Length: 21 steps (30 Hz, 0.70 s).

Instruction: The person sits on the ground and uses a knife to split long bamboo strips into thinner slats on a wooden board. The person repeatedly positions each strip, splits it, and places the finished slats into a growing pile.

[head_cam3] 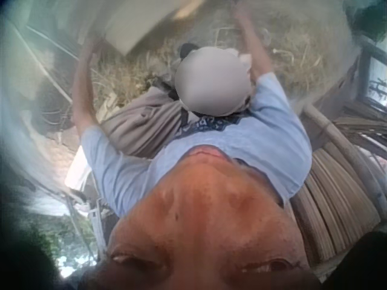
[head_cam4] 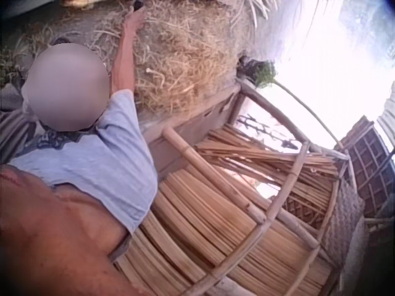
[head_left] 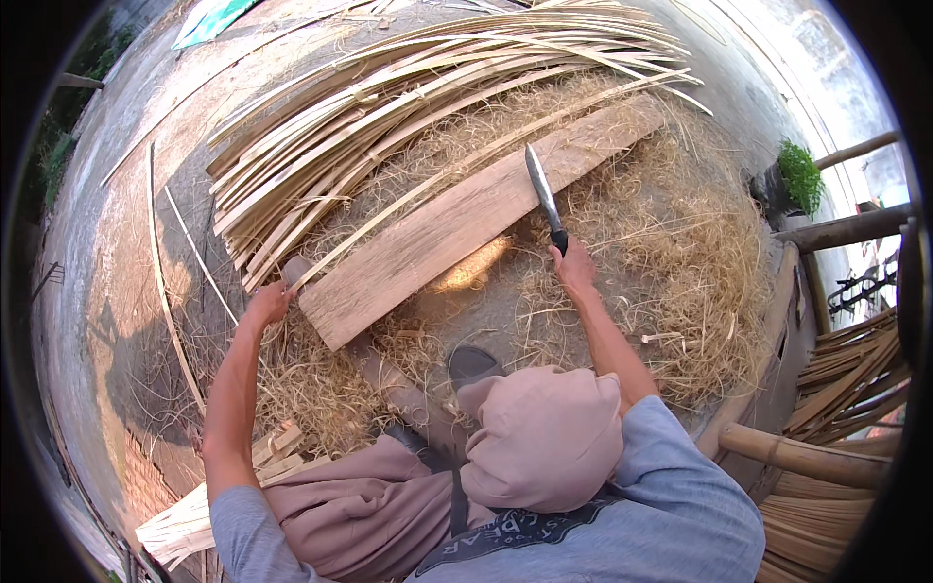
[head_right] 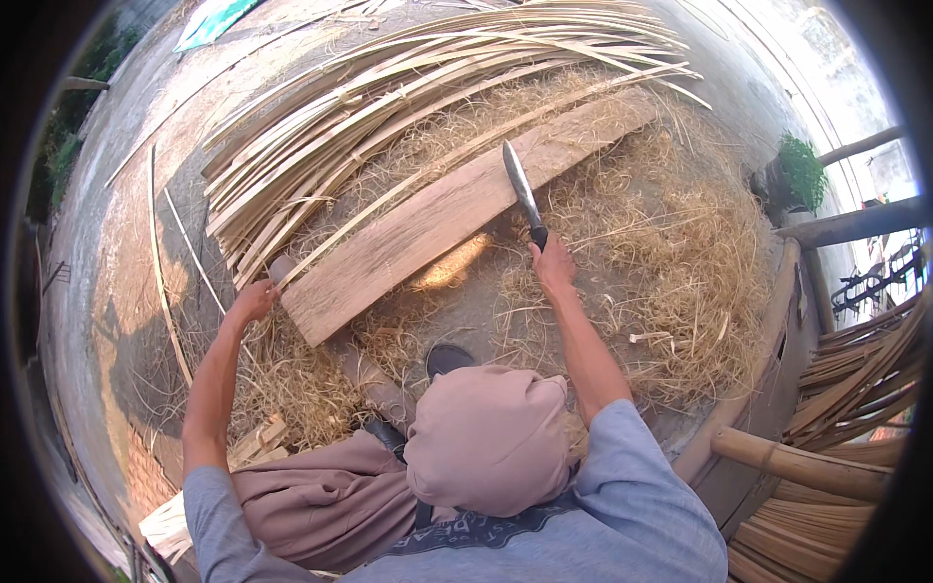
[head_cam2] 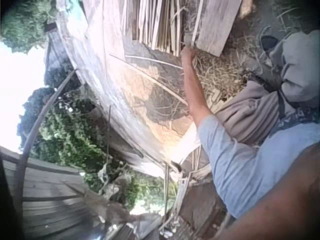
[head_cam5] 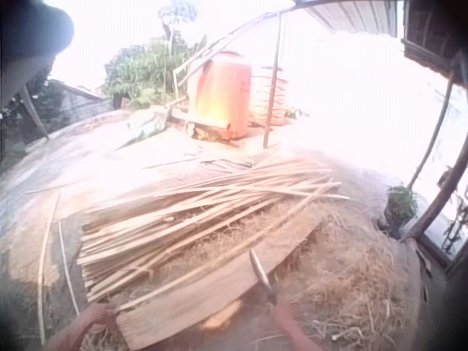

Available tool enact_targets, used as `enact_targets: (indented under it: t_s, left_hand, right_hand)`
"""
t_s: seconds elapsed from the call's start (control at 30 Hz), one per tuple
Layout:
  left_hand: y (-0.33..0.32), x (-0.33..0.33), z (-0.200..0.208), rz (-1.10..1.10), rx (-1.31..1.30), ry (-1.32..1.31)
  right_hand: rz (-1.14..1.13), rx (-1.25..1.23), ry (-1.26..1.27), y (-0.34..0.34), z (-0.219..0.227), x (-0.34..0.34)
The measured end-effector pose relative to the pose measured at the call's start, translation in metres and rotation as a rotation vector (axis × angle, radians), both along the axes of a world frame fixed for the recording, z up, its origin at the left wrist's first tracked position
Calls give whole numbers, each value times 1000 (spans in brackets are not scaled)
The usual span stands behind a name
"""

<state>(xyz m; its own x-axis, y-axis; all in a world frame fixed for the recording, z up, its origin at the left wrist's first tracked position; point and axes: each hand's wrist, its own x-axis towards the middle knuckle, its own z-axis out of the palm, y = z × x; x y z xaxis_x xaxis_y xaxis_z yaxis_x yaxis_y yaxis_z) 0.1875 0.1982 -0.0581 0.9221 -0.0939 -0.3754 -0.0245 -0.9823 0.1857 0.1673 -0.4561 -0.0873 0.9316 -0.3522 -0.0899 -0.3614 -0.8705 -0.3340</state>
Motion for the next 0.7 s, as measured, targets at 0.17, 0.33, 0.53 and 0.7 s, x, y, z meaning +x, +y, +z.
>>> enact_targets:
  t_s: [0.17, 0.33, 0.53, 0.7]
  left_hand:
    - [-55, 10, 52, 39, -101, -94]
    - [-51, 47, 137, 106, -253, -407]
    - [-104, 58, 217, 123, -678, -567]
    - [-116, 33, 204, 177, -611, -382]
  right_hand:
    - [-31, -14, -7, -24, 0, -16]
    - [16, 37, -50, -19, 1, -10]
    - [6, -42, 13, -17, 18, -11]
    - [-103, 712, -45, -47, 40, 17]
